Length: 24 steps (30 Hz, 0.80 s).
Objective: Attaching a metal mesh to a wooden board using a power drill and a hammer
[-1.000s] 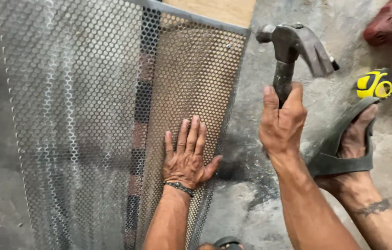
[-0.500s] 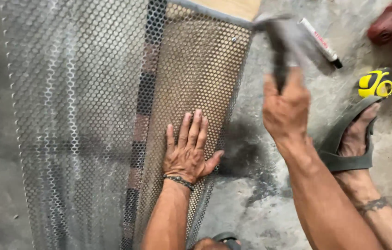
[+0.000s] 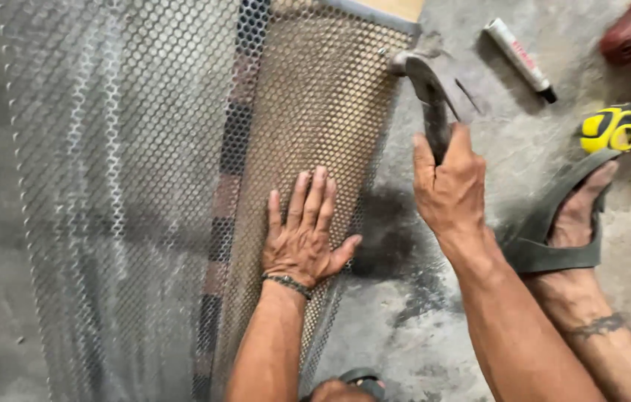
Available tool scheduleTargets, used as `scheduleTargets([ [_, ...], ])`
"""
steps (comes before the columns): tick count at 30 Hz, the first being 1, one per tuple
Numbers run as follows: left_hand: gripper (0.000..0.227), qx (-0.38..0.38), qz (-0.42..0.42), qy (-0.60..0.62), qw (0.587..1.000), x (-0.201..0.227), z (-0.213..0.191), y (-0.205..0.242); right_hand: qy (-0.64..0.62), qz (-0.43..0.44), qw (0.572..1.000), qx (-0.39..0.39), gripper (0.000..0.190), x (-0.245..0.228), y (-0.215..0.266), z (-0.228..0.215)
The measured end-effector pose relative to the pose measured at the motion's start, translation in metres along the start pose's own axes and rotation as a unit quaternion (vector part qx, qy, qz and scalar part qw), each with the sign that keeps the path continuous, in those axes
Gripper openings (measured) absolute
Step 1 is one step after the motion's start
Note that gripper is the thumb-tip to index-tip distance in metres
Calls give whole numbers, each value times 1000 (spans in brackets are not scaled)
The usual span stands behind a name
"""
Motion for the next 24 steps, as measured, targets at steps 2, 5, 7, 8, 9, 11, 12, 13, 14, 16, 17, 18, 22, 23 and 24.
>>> scheduleTargets([
  [2,101,4,0,-5,1000,0,4,2,15,3,1000,-6,28,-7,-1,-9],
  [5,101,2,0,-2,1000,-1,4,-2,39,7,999,13,30,3,0,-5],
  [7,101,-9,-3,3,1000,0,0,10,45,10,998,31,31,6,9,-3],
  [8,100,1,-3,1,1000,0,1,7,63,26,998,5,31,4,5,-6],
  [9,99,11,-4,-1,1000,0,3,4,81,41,996,-22,30,3,0,-9],
  [11,100,7,-4,-10,1000,0,2,6,61,59,996,-12,33,36,18,0],
  [12,102,4,-1,-22,1000,0,0,6,38,76,996,-1,35,53,26,3],
  [13,102,1,-4,-22,1000,1,-1,8,38,76,996,-4,35,44,27,1],
  [14,101,6,-3,-21,1000,0,0,7,78,59,995,-18,37,34,27,0],
  [16,100,10,-4,-21,1000,-1,-1,5,116,41,992,-33,39,25,29,0],
  [17,101,-2,-3,-13,1000,-1,-1,4,90,29,995,-21,34,26,30,-2],
  [18,103,-13,0,-3,1000,-1,0,5,64,19,998,-6,31,28,33,-3],
  [22,101,-10,-5,23,1000,-1,4,3,62,1,998,-25,34,19,37,-5],
  [23,103,-11,-4,13,1000,-1,4,0,66,6,997,-33,34,20,37,-11],
  [24,105,-18,-5,6,1000,0,5,5,72,14,996,-47,35,24,42,-15],
])
Point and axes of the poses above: each hand's wrist, its own y-axis away from the middle knuckle, its own z-axis out of the palm, x = y × z, the point moved 6 cm from there along -y, towards the middle knuckle, and after that the axes turned 13 degrees about z, right-handed, at the moved point
